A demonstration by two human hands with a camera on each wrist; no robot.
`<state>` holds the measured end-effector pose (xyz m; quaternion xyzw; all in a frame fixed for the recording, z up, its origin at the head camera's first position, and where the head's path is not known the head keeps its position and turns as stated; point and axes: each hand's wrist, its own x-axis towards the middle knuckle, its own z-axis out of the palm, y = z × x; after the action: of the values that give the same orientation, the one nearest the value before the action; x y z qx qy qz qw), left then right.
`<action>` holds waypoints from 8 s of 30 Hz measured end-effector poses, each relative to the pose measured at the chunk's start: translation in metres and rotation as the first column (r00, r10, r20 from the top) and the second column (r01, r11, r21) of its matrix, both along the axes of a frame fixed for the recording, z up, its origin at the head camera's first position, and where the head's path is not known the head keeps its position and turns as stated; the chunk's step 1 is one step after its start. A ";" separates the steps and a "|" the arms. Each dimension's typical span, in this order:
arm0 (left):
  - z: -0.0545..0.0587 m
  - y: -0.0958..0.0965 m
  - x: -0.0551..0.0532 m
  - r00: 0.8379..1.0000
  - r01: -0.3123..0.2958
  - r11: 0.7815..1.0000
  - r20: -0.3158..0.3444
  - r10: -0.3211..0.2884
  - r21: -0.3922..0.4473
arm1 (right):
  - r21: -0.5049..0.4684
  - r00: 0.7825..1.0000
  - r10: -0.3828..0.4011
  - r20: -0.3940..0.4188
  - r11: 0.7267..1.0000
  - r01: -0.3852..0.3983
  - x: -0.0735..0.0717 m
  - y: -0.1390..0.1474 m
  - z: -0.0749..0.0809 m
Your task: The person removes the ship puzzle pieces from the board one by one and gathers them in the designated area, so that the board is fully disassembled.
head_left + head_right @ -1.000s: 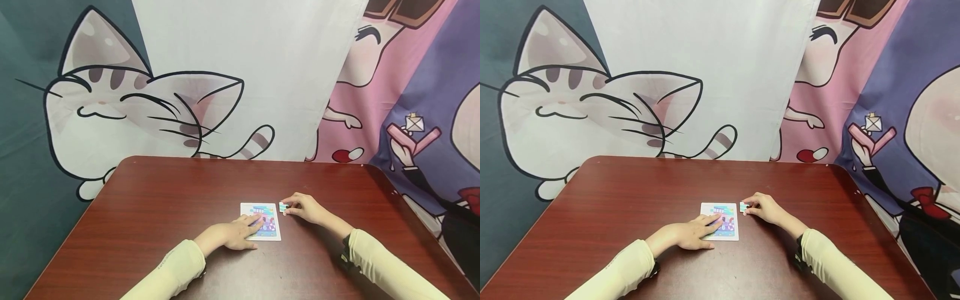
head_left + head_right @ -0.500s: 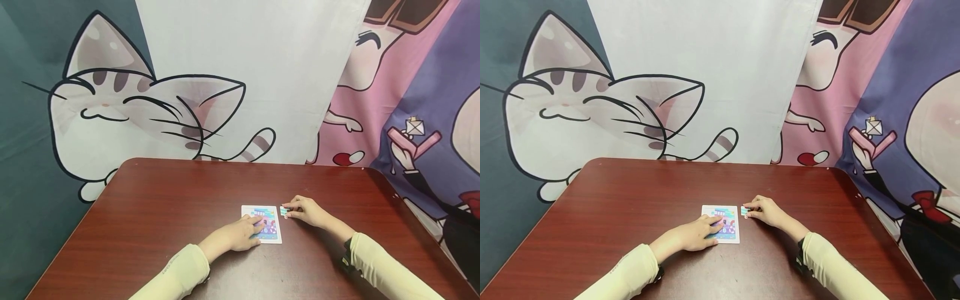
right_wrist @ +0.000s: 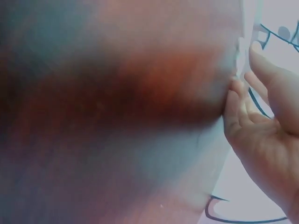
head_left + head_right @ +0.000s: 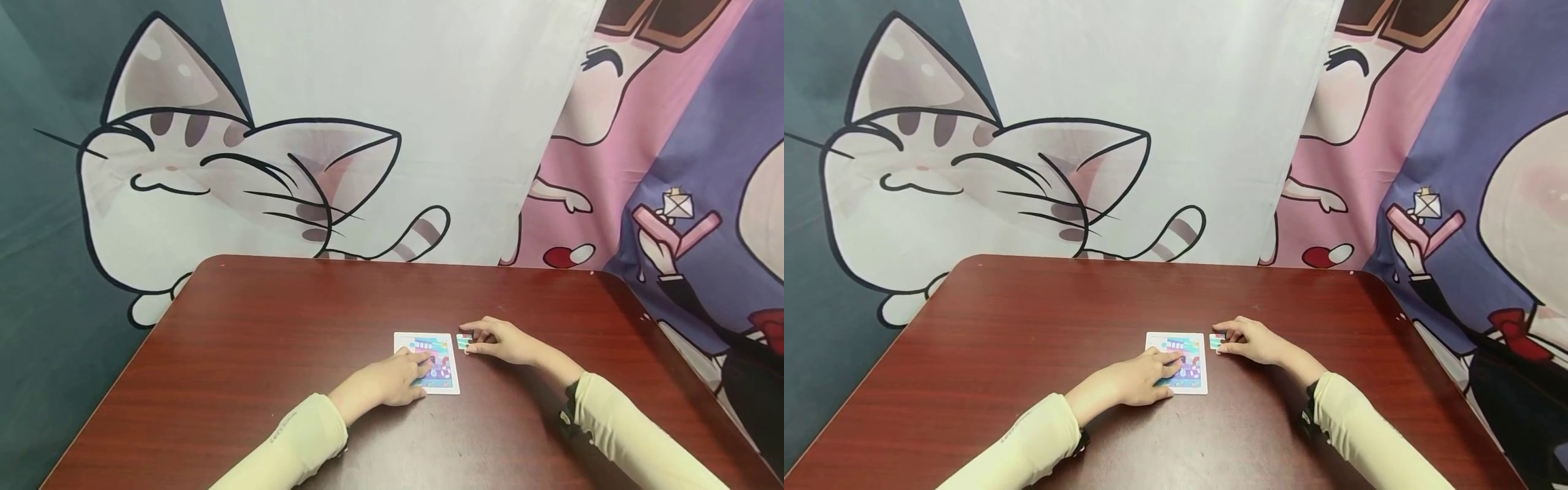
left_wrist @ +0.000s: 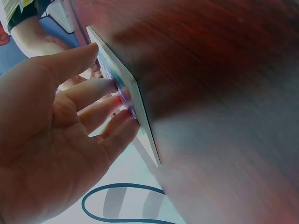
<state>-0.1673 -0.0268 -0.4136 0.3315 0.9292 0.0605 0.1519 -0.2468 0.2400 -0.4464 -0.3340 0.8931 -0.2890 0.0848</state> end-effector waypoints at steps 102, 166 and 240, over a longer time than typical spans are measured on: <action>-0.013 0.010 0.002 0.935 0.106 0.981 -0.319 -0.153 -0.160 | 0.224 0.991 0.089 0.103 0.968 -0.110 -0.022 -0.121 0.025; -0.004 0.003 0.002 0.995 0.095 0.990 0.035 -0.091 -0.102 | -0.215 0.997 0.076 -0.007 0.974 -0.076 -0.005 -0.081 0.006; -0.005 -0.003 -0.009 0.993 0.102 0.994 0.061 -0.099 -0.043 | -0.034 0.991 -0.130 -0.029 0.991 0.129 0.016 0.017 0.009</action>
<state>-0.1760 -0.0302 -0.4185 0.3723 0.9076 0.0412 0.1896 -0.2308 0.2567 -0.4371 -0.2809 0.9095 -0.3030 0.0465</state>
